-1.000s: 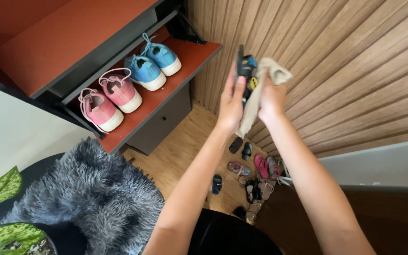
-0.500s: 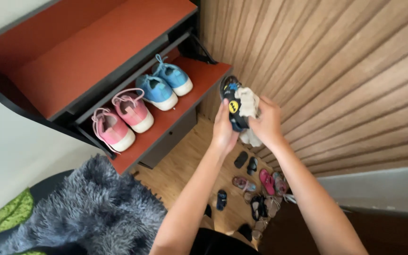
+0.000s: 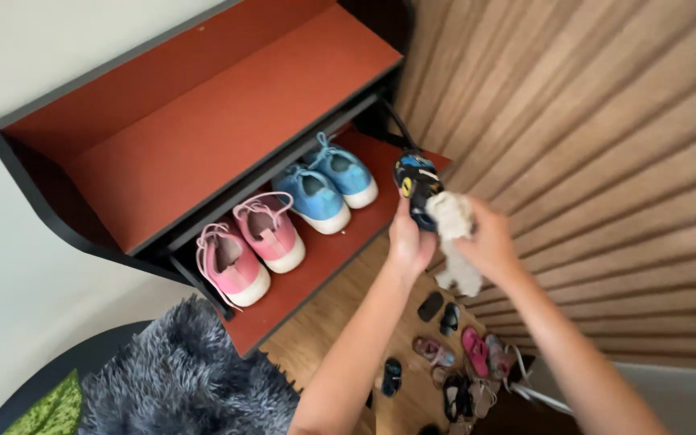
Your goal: Cleaning various pairs of shoes with a cloth and placing them in a shoe cabinet.
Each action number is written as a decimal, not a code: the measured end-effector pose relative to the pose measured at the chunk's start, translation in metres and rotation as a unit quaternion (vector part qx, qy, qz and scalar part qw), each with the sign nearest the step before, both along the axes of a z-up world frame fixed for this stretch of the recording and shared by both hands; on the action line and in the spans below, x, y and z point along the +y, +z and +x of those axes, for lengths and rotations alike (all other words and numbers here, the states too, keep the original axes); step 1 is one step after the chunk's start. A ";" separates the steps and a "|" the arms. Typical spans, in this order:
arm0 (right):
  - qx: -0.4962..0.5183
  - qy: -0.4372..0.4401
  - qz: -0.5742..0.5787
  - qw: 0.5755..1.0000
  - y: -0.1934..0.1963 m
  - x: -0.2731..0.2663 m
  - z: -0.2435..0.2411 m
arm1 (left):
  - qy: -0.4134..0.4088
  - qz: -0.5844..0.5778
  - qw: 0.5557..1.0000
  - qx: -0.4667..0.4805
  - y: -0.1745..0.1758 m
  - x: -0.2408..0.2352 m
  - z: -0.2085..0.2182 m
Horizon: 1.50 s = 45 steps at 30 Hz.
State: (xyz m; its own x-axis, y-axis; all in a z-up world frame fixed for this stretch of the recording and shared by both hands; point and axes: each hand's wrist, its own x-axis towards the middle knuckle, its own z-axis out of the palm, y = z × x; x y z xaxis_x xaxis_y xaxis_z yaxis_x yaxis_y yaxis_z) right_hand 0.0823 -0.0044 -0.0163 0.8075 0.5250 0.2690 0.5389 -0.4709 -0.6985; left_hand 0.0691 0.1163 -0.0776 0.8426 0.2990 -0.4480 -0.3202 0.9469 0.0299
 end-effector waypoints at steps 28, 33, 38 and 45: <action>-0.024 -0.048 -0.226 0.973 -0.046 0.110 0.083 | -0.141 0.421 0.882 0.156 -0.024 0.083 -0.020; 0.188 -0.085 0.099 0.973 -0.056 0.029 0.062 | -0.123 0.454 0.872 0.136 0.001 0.021 0.002; 0.177 -0.077 0.139 0.971 -0.037 -0.074 0.027 | -0.210 0.402 0.880 0.138 0.023 -0.064 0.003; 0.156 -0.111 0.133 0.972 -0.093 -0.192 -0.033 | -0.379 0.312 0.857 0.156 -0.022 -0.159 -0.034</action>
